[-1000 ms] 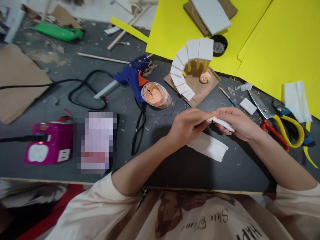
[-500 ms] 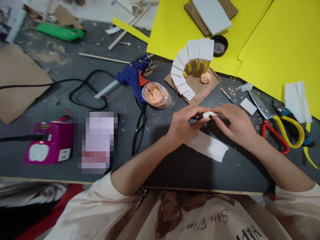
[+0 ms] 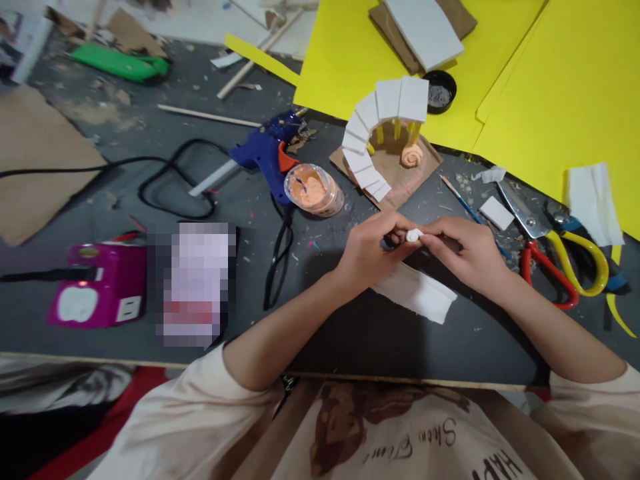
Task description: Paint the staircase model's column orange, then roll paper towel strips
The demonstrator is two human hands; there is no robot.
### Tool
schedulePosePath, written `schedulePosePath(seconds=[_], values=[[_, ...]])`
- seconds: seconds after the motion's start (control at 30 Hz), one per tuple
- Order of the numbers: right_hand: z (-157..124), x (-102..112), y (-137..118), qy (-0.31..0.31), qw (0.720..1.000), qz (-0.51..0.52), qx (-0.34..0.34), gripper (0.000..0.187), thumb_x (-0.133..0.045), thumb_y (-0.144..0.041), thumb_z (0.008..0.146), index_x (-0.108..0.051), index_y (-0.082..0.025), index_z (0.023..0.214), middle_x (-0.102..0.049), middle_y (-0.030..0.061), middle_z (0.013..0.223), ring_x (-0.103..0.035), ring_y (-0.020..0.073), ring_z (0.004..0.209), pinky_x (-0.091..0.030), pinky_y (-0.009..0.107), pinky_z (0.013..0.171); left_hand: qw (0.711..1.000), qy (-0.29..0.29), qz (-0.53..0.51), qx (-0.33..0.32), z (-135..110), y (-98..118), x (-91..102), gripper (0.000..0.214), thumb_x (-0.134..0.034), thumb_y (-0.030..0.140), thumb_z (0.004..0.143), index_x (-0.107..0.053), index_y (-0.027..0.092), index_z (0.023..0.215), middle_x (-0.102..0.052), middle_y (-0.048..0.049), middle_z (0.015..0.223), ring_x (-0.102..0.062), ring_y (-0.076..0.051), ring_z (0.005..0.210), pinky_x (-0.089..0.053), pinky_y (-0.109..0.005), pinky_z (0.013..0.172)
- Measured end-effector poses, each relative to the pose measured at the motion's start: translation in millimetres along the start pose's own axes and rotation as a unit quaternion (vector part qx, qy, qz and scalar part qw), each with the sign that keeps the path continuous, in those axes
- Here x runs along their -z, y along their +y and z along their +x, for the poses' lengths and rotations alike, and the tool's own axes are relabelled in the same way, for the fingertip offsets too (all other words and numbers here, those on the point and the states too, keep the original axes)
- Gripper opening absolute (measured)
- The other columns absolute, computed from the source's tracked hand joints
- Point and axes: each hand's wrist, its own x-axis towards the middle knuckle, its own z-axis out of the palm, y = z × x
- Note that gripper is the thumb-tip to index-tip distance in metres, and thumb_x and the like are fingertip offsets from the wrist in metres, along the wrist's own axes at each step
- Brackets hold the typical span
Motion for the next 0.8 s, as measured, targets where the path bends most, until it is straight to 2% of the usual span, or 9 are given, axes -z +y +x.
schedulePosePath(seconds=[0.13,0.33,0.43,0.53,0.7,0.8], values=[[-1.6,-5.1,-2.1,0.012,0.998,0.027,-0.049,0.017,-0.056,-0.028,0.089,-0.063,-0.019,0.076,-0.066,-0.0008,0.067,-0.056,0.0108,0.059,-0.039,0.023,0.056,0.999,-0.013,0.025,-0.036,0.2,-2.7,-0.4,0.013,-0.064,0.026,0.085,-0.065,0.017,0.095,-0.063,0.0018,0.07,-0.059,-0.009,0.066,-0.046,-0.019,0.063],[-3.6,-9.8,-2.8,0.049,0.995,0.029,-0.08,0.018,-0.055,-0.027,0.089,-0.064,-0.019,0.075,-0.066,-0.0001,0.068,-0.057,0.0114,0.06,-0.04,0.023,0.059,0.996,-0.03,0.043,-0.074,0.0,-4.3,-1.5,0.019,-0.062,0.022,0.086,-0.065,0.016,0.104,-0.071,-0.0027,0.083,-0.064,-0.012,0.074,-0.049,-0.024,0.072],[-2.7,-8.3,-0.7,0.048,0.994,0.043,-0.092,0.015,-0.055,-0.026,0.088,-0.066,-0.019,0.081,-0.069,0.0006,0.073,-0.061,0.0126,0.066,-0.043,0.023,0.063,0.997,-0.028,0.038,-0.061,0.0,-3.0,-1.7,0.021,-0.06,0.021,0.088,-0.064,0.015,0.107,-0.072,-0.0034,0.088,-0.064,-0.012,0.076,-0.05,-0.024,0.074],[-0.5,-4.8,0.5,0.031,0.991,0.062,-0.112,0.015,-0.055,-0.027,0.089,-0.067,-0.018,0.085,-0.071,0.0014,0.078,-0.062,0.0127,0.068,-0.043,0.023,0.063,0.999,-0.008,0.035,-0.027,0.4,-2.3,-1.5,0.018,-0.06,0.024,0.088,-0.066,0.015,0.103,-0.071,-0.0028,0.084,-0.063,-0.012,0.074,-0.049,-0.022,0.072],[3.3,-0.6,0.9,0.003,0.987,0.078,-0.142,0.02,-0.055,-0.031,0.089,-0.065,-0.017,0.079,-0.068,0.0003,0.07,-0.057,0.0113,0.059,-0.041,0.023,0.058,0.999,-0.009,0.046,0.01,0.8,-3.1,-1.5,0.019,-0.059,0.031,0.088,-0.066,0.017,0.098,-0.07,-0.0021,0.081,-0.062,-0.012,0.071,-0.049,-0.022,0.069],[4.3,0.5,1.9,0.0,0.988,0.078,-0.137,0.02,-0.055,-0.031,0.088,-0.064,-0.017,0.077,-0.066,-0.0003,0.068,-0.055,0.0107,0.058,-0.039,0.023,0.056,0.999,-0.013,0.038,0.016,1.0,-4.0,-1.5,0.017,-0.06,0.031,0.087,-0.067,0.017,0.095,-0.069,-0.0011,0.078,-0.061,-0.011,0.07,-0.048,-0.021,0.069]])
